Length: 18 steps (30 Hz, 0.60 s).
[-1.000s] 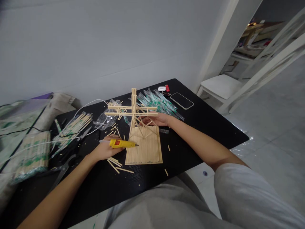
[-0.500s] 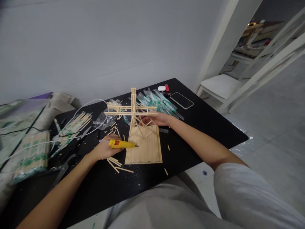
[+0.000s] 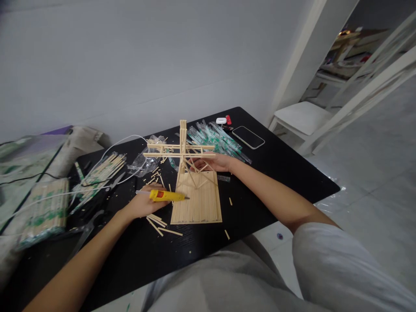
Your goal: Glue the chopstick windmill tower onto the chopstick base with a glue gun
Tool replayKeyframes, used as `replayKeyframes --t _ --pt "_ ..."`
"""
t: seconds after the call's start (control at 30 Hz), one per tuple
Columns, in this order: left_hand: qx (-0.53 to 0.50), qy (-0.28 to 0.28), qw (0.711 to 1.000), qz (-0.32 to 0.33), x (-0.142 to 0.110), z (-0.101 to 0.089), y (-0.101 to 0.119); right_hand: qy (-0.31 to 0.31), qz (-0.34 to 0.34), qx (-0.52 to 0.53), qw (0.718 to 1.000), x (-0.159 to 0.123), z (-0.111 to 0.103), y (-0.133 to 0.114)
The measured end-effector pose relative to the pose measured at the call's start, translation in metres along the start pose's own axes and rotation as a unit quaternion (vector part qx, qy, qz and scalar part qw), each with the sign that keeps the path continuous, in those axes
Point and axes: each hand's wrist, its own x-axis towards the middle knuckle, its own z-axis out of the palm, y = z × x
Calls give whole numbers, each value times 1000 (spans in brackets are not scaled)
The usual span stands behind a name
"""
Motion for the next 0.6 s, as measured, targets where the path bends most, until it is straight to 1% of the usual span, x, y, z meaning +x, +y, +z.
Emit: replayKeyframes --t 0.2,0.37,0.6 --pt "4 2 1000 10 1 0 1 -12 -2 4 1000 0 0 0" --pt "11 6 1000 10 2 -1 3 -22 -19 4 1000 -1 1 -1" --pt "11 11 1000 19 1 0 2 -12 -11 8 1000 -2 2 -1"
